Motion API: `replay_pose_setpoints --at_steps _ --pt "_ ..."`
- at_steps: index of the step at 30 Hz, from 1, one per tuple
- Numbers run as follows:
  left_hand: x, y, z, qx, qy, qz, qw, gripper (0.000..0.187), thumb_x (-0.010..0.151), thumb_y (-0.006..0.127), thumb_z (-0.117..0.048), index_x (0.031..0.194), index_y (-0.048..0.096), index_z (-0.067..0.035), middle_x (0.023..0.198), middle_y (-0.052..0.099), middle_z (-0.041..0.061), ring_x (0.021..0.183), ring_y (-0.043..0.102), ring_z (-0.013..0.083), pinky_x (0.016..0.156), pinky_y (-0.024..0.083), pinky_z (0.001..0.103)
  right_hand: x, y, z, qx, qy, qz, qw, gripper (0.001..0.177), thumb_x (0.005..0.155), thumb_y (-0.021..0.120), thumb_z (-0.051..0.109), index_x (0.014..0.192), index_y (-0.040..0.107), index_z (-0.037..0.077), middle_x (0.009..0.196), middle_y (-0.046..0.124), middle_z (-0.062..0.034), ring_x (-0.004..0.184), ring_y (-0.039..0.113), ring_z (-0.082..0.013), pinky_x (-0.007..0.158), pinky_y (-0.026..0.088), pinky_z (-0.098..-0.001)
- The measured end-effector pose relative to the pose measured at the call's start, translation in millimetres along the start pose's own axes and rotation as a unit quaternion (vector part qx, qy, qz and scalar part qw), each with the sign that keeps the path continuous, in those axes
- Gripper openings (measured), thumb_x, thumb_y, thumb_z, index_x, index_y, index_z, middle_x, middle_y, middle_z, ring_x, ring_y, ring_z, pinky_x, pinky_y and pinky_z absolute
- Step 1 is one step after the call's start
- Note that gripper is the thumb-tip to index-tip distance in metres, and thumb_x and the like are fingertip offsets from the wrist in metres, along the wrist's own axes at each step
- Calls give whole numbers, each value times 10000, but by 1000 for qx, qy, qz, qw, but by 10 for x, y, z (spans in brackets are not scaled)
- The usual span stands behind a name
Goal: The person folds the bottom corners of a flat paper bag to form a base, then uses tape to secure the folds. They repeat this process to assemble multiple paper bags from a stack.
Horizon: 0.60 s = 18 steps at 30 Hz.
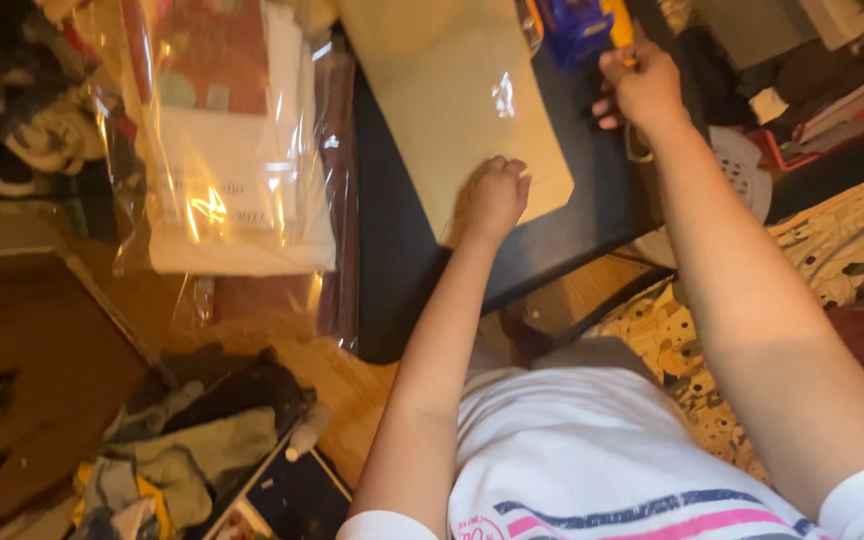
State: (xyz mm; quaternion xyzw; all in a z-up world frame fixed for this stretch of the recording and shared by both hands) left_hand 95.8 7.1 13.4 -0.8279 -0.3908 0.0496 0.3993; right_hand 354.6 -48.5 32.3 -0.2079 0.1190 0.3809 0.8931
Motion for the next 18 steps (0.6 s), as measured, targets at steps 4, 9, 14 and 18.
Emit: replay_pose_setpoints --at_steps 4,9,14,18 --pt "597 284 71 -182 -117 -3 976 256 970 638 -257 1022 759 -37 957 741 162 923 703 327 845 552 411 346 62 308 53 18 -66 996 269 995 668 305 1195 616 132 984 675 -19 616 639 -150 442 585 -337" --pt "1204 992 216 -347 -202 6 916 408 1029 565 -367 1049 763 -11 926 783 147 905 744 257 848 559 369 663 197 398 93 84 -17 992 150 961 671 198 1075 696 104 966 683 -53 668 622 -173 516 600 -360" --pt "1598 1377 205 -464 -262 -34 845 548 1085 489 -499 1084 739 -12 1018 782 114 987 743 221 912 545 350 608 101 217 173 47 -60 982 110 974 632 119 950 675 21 857 699 -97 693 680 -207 533 594 -354" --pt "1537 1100 -11 -275 -314 40 908 537 981 604 -520 953 815 -27 835 781 153 753 718 241 703 562 373 495 139 -296 239 59 -72 967 88 959 651 101 938 669 17 795 683 -64 652 655 -173 514 573 -318"
Point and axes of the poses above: each hand's wrist, its own x-axis towards the middle knuckle, its own y-axis out of the palm, z = x × y, the point moved 5 cm from there along x, towards the middle knuckle
